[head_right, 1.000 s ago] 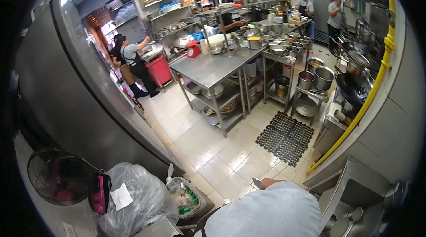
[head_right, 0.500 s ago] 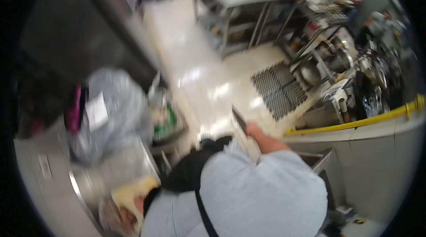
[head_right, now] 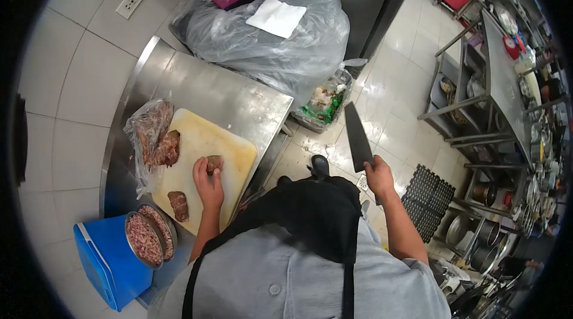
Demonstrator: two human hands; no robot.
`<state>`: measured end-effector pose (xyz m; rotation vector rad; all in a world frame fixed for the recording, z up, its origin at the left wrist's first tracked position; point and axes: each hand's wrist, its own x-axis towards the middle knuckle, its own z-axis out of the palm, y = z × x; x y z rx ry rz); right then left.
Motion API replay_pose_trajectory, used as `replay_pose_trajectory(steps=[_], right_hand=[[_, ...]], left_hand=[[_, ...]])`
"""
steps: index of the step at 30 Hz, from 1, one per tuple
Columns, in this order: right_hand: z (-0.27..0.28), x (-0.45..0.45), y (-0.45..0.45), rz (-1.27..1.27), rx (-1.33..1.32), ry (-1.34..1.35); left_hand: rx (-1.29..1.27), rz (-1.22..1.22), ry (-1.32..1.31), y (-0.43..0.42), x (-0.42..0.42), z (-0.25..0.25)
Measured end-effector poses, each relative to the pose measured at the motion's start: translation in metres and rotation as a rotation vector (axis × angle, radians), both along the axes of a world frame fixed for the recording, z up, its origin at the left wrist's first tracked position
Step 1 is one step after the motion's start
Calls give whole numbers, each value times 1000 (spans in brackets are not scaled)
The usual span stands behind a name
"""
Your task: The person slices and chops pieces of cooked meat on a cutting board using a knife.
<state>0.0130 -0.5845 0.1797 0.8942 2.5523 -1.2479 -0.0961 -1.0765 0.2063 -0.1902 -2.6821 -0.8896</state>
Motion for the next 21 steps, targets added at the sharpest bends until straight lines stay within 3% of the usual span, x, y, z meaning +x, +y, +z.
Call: replay_pose_trajectory(steps=[2,4,8,12,21], right_hand=[[40,-33,-15,68,61,-36],[63,-50,-28,231,180,28],[84,-81,-37,251,239,201],[103,-94,-29,167,228,80],[46,-55,-3,36,191,-33]], left_hand=[[7,20,17,1,2,1],[-180,27,120,0,17,-1],[-171,77,-25,1,37,7],[-72,177,-87,-8,58,8],[-183,202,-199,-36,79,2]])
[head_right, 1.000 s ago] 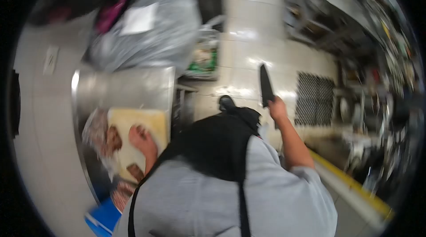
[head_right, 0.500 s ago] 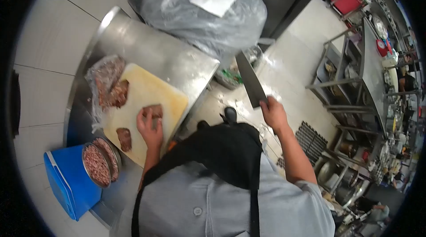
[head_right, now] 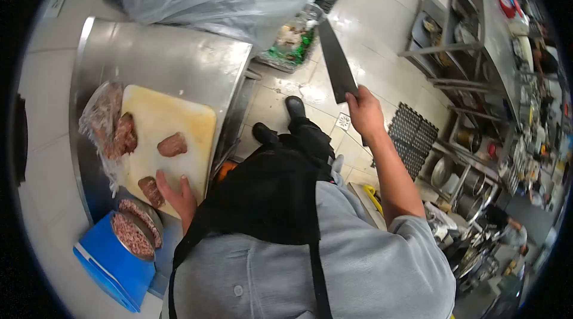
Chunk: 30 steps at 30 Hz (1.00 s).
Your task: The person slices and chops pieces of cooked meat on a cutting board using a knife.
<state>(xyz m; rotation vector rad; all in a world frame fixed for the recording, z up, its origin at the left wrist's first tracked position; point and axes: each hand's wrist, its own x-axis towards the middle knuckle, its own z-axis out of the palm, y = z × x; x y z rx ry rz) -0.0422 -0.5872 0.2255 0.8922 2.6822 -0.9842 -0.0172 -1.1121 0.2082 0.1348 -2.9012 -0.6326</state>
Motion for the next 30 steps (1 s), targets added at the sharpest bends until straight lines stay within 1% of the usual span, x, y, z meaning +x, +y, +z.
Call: replay_pose_trajectory(steps=[2,3,4,5,7,8,9,10,11,13,15,16,18,19,20,22,23,25,30], right_hand=[[-13,8,-3,15,-30,151],[-30,9,0,-14,-117,70],[-13,0,-10,20,-179,34],[4,-11,-23,29,-220,7],[5,-24,-36,144,-192,33],[17,-38,-49,189,-186,44],[39,-50,-71,263,-187,61],[60,-57,-92,331,-187,74],[75,-66,-112,431,-164,100],[109,-86,-151,657,15,0],[120,-96,-183,958,147,131],[124,-99,-199,1039,162,172],[132,-103,-224,1198,269,112],[135,-105,-235,1272,304,65],[136,-107,-244,1276,314,53],[138,-110,-258,1403,408,11],[140,-112,-263,1404,415,-2],[145,-113,-271,1443,488,-62],[157,-119,-286,1431,484,-208]], left_hand=[[56,26,-4,0,6,-8],[135,88,-26,6,5,-4],[111,69,-19,11,4,-1],[148,81,7,16,3,1],[171,170,67,22,5,-2],[249,187,62,25,4,-1],[328,196,57,27,3,-2],[325,177,153,28,0,-6],[332,201,166,30,-2,-8],[441,228,180,36,-10,-8],[458,256,234,41,-24,-6],[476,243,253,43,-31,-7],[513,231,273,44,-50,-6],[410,172,344,44,-60,-3],[304,116,410,43,-67,-3],[305,112,414,40,-74,-12],[296,99,423,39,-76,-16],[324,104,400,36,-77,-22],[389,95,342,33,-78,-28]])
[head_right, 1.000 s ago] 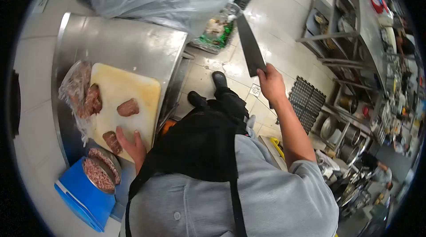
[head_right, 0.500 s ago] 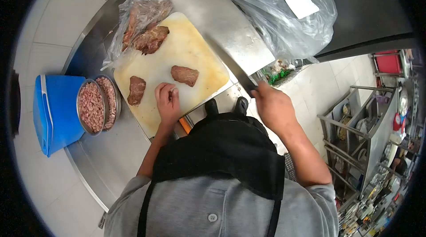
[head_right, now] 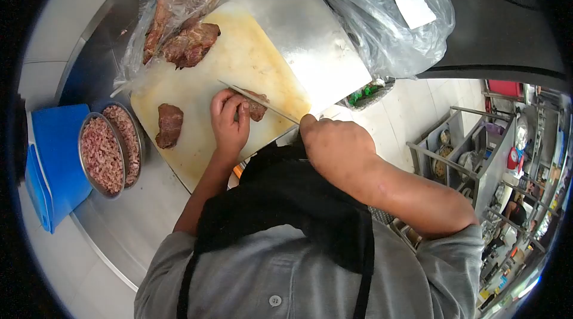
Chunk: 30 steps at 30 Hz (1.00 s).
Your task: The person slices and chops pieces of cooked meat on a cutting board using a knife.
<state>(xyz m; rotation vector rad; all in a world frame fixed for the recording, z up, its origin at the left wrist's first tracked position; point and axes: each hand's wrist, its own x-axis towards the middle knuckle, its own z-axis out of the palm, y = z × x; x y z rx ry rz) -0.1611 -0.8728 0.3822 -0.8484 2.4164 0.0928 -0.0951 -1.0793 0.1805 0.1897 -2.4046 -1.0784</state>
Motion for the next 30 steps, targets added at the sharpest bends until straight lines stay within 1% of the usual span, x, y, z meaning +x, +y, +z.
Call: replay_pose_trajectory(steps=[3,7,8,10,12,14,17,20,22,24,26,28,30], right_hand=[[3,-9,-7,-11,40,-77],[7,-22,-25,-40,76,-178],[0,-25,-30,-43,81,-187],[-24,-30,-39,-75,10,-234],[-56,-26,-43,-93,-26,-210],[-67,-23,-40,-93,-69,-181],[-60,-28,-33,-75,-114,-133],[-22,-22,-29,-117,-84,-134],[-5,-13,-30,-115,-48,-140],[1,-7,-31,-120,12,-157],[0,-4,-25,-132,13,-166],[2,-3,-20,-136,10,-177],[12,-4,-20,-79,79,-157]], left_hand=[[-8,-6,3,-3,-3,1],[59,-45,7,-5,-2,-3],[82,-46,2,-4,-2,-4],[73,-55,-18,-5,0,-6],[54,-73,-21,-6,0,-3],[96,-85,-53,-4,2,2],[34,-148,-71,-14,0,4],[-36,-208,-100,-22,-5,15],[-26,-197,-71,-21,-3,5],[-4,-191,-48,-18,-5,-4],[9,-236,-22,-21,-6,-10],[0,-231,-25,-22,-4,-10],[-5,-233,-35,-21,-2,-11]])
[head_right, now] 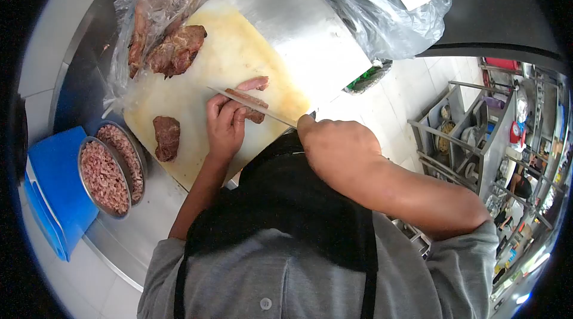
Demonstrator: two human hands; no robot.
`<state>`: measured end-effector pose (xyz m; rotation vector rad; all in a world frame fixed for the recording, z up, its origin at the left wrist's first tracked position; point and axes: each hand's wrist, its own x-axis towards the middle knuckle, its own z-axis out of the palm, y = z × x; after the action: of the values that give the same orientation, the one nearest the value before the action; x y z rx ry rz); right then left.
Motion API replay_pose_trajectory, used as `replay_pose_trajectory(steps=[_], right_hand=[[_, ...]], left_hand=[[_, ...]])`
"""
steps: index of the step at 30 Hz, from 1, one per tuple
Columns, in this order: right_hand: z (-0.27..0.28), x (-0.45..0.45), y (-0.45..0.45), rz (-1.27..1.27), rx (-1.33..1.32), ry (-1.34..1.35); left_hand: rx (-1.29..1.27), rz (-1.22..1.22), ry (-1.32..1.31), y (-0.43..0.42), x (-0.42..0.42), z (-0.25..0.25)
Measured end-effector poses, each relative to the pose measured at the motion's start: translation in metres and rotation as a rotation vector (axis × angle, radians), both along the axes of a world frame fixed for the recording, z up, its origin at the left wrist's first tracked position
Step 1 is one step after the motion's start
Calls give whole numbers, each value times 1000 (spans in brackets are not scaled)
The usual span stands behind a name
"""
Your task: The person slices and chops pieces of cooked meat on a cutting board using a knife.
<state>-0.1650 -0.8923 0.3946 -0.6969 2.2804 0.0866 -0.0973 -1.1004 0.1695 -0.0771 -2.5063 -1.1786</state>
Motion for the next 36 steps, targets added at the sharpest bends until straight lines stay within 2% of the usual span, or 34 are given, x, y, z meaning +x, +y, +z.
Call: replay_pose_trajectory(steps=[3,7,9,10,15,21,23,30,36], right_hand=[[-5,-7,-15,-30,16,-48],[-45,-16,-33,-74,-4,-105],[-78,-5,-26,-37,-208,45],[-82,-1,-26,-50,-175,36],[-57,-17,-16,-56,-250,34],[-8,-6,-3,-78,-139,12],[-6,0,-2,-69,-78,-12],[-7,2,-10,-53,-23,-22],[-27,-12,-34,-58,-137,-33]], left_hand=[[151,-46,-110,3,-1,2],[99,28,-91,2,1,13],[53,15,-90,4,4,15],[44,30,-91,4,5,12],[1,91,-34,3,4,12],[73,112,-60,6,7,9],[10,97,6,6,6,9],[21,87,-41,4,8,6],[119,99,-24,5,5,11]])
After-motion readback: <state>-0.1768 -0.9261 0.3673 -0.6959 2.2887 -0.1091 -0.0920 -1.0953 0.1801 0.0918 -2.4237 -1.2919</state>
